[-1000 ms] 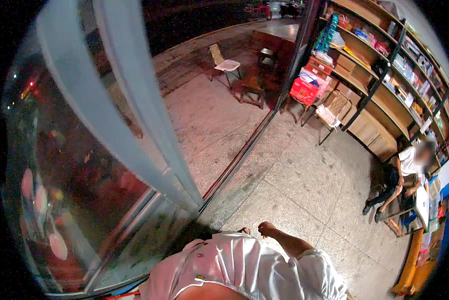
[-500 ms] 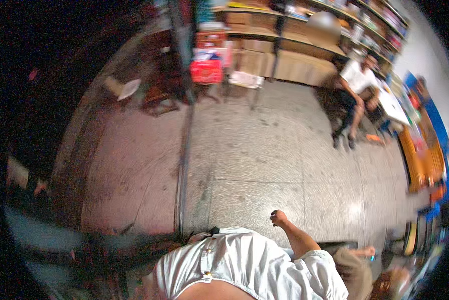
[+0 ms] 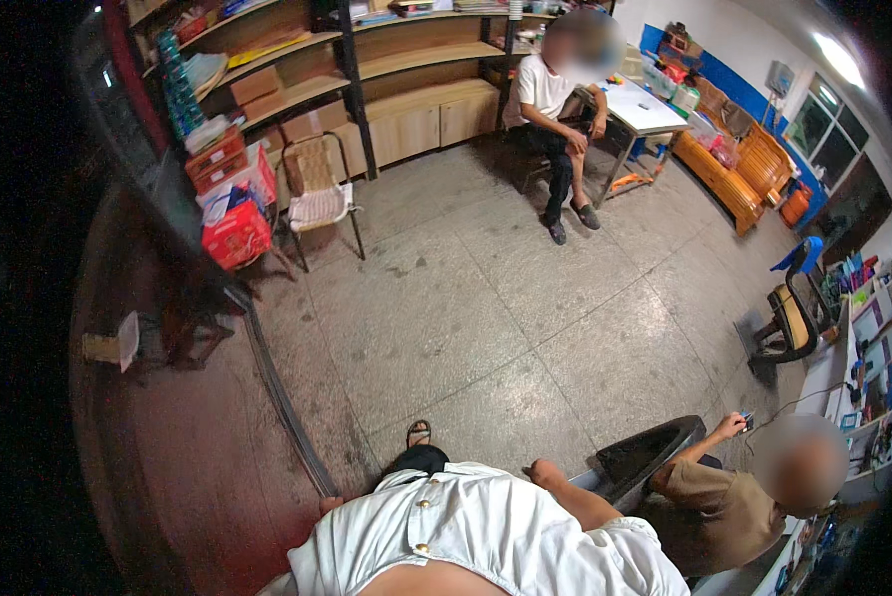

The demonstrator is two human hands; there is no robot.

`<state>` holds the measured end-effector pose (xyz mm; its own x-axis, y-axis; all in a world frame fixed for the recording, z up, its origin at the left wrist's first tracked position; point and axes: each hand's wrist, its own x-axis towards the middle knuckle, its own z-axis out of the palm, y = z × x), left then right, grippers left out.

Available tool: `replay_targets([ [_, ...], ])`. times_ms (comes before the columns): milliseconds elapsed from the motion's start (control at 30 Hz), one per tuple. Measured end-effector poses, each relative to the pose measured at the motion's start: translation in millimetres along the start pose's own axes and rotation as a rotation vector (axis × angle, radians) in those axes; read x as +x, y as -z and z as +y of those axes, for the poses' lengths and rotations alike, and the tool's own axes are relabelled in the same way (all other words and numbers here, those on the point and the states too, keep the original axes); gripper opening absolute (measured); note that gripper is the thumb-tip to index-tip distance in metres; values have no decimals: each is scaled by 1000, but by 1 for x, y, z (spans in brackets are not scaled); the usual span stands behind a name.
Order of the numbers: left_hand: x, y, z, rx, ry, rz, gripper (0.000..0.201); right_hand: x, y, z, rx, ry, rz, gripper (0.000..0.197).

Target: The person washes a hairpiece in a bowl of water at a shampoo station, then uses a broom to sweep hair clippings off the floor of a barber shop.

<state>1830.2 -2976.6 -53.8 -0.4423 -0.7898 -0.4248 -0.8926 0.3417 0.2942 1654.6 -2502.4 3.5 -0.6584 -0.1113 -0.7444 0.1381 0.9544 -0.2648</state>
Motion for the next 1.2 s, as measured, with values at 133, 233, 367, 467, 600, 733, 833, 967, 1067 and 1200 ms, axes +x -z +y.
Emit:
replay_targets([
  [133,80,17,71,73,-87,48,23,29,63,-11,151,-81,74,33],
  [233,152,32,144,76,-188,124,24,48,102,-33,320,-34,515,25],
  [367,222,41,291,65,-245,12,25,40,144,-54,764,-177,433,41],
  [467,212,33,438,-119,-207,-244,41,50,126,-14,716,-251,399,45],
  [600,170,-29,552,-419,-135,-377,47,73,88,81,547,-364,275,35],
  [733,82,-143,676,256,-661,-476,56,78,64,207,436,-575,175,30],
  [833,72,-173,699,352,-725,-500,60,79,193,188,787,-589,204,24],
  [967,31,-235,781,467,-874,-677,53,98,307,226,971,-750,333,31],
  [1067,49,-271,825,431,-838,-727,45,153,364,255,1221,-668,368,26],
  [1200,69,-307,890,634,-877,-796,38,217,431,279,1160,-536,378,24],
])
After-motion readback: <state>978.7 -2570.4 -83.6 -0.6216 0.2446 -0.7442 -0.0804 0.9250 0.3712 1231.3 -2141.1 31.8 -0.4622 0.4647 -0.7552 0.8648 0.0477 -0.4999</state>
